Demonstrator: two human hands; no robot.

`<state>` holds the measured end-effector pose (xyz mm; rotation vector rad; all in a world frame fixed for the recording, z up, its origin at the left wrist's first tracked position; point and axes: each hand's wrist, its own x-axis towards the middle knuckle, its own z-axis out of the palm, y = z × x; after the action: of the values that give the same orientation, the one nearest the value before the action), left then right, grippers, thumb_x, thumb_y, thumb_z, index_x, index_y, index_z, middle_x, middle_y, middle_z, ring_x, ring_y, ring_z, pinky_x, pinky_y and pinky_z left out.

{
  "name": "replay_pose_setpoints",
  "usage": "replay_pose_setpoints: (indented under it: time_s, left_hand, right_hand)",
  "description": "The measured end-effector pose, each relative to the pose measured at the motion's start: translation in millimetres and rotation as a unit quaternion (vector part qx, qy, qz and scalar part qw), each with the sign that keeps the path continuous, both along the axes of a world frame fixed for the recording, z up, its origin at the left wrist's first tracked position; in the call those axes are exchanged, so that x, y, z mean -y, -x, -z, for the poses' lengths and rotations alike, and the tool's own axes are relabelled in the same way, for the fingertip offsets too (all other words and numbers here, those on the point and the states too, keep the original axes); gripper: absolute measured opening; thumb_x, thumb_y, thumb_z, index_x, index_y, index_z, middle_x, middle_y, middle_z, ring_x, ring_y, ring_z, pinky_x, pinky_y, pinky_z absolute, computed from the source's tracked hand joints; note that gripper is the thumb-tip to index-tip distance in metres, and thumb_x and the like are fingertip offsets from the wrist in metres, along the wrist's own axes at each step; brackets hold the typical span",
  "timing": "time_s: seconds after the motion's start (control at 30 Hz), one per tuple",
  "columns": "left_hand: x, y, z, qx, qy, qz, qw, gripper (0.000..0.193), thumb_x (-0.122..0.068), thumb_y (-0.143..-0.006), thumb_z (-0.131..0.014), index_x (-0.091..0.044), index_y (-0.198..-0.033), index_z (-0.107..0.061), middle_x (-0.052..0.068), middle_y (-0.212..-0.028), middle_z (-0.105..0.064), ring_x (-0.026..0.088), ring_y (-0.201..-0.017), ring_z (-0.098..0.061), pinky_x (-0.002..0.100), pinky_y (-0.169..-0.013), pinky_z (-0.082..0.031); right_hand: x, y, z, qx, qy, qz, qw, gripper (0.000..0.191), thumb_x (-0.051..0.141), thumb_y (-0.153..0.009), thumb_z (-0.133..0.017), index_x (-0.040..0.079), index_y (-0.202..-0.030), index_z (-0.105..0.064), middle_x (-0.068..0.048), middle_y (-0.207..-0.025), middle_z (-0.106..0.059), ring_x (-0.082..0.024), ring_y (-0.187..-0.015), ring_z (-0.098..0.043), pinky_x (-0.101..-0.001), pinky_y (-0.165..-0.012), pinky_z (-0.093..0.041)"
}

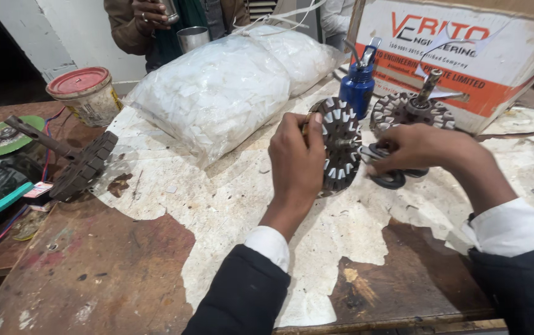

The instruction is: The person inserts small white plastic spacers into the slots of a circular metal rotor component. They use scissors to trim the excess length of each spacer after insertion. The person repeats this process for multiple slots around the rotor.

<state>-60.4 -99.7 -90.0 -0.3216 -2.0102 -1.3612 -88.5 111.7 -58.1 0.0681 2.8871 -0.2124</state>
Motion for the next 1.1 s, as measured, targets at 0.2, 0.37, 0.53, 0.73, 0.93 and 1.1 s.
replay_pose_setpoints:
  time_s: [0.2,0.37,0.53,0.73,0.93,1.1]
  left_hand:
    - [-3.1,0.9,8.6,-0.034,-0.002,-0.043,0.998,0.025,-0.02,-0.106,-0.051,0.0,-0.092,-0.054,0.015,-0.085,-0.063,0.029,-0.074,-0.062,0.046,-0.069,-0.047]
    - [14.6,17.5,14.9,-0.07,0.037,-0.139,0.987,0.019,-0.018,-0.107,-0.05,-0.003,-0.096,-0.055,0.009,-0.091,-0.06,0.021,-0.074,-0.06,0.038,-0.066,-0.049]
    - [39.0,31.3,2.4,-0.143,0.122,-0.18,0.965,0.012,-0.011,-0.103,-0.058,0.001,-0.1,-0.055,0.01,-0.097,-0.059,0.018,-0.072,-0.06,0.032,-0.057,-0.049]
    - [47.3,17.5,-10.0,-0.152,0.171,-0.191,0.955,0.018,-0.013,-0.105,-0.06,0.0,-0.096,-0.052,0.013,-0.096,-0.056,0.024,-0.075,-0.063,0.037,-0.06,-0.049]
    - [53.3,10.2,-18.6,-0.11,0.158,-0.158,0.969,0.027,-0.022,-0.099,-0.066,0.0,-0.099,-0.05,0.014,-0.093,-0.06,0.026,-0.07,-0.068,0.037,-0.055,-0.052]
    - [50.5,9.6,-25.8,-0.026,0.14,-0.149,0.979,0.029,-0.026,-0.098,-0.068,-0.002,-0.111,-0.056,0.012,-0.08,-0.074,0.03,-0.071,-0.074,0.044,-0.058,-0.053]
  right_hand:
    - [-3.5,-2.5,0.8,-0.007,-0.036,-0.021,0.999,0.066,0.057,-0.075,-0.082,0.015,-0.125,-0.072,-0.011,-0.105,-0.077,-0.027,-0.098,-0.075,-0.0432,-0.086,-0.058]
    - [1.9,-4.5,0.2,0.032,-0.019,-0.041,0.998,0.052,0.037,-0.075,-0.085,0.01,-0.118,-0.074,-0.012,-0.099,-0.08,-0.026,-0.087,-0.077,-0.0374,-0.077,-0.061]
    - [4.4,3.5,4.8,0.013,0.062,-0.08,0.995,0.044,0.031,-0.081,-0.082,0.002,-0.114,-0.076,-0.015,-0.095,-0.08,-0.025,-0.081,-0.074,-0.0376,-0.073,-0.057]
    - [-5.8,20.4,21.4,0.041,0.428,-0.083,0.899,0.051,0.006,-0.077,-0.074,-0.003,-0.125,-0.059,-0.016,-0.101,-0.078,-0.017,-0.085,-0.072,-0.0298,-0.077,-0.056]
    - [-33.5,16.2,5.7,0.017,0.365,-0.001,0.931,0.058,0.01,-0.077,-0.08,-0.002,-0.129,-0.056,-0.02,-0.092,-0.078,-0.021,-0.071,-0.066,-0.0337,-0.063,-0.05]
    - [-55.0,3.6,-2.5,-0.002,0.531,-0.106,0.841,0.093,0.014,-0.064,-0.09,0.0,-0.144,-0.046,-0.01,-0.085,-0.07,-0.017,-0.065,-0.06,-0.03,-0.051,-0.044]
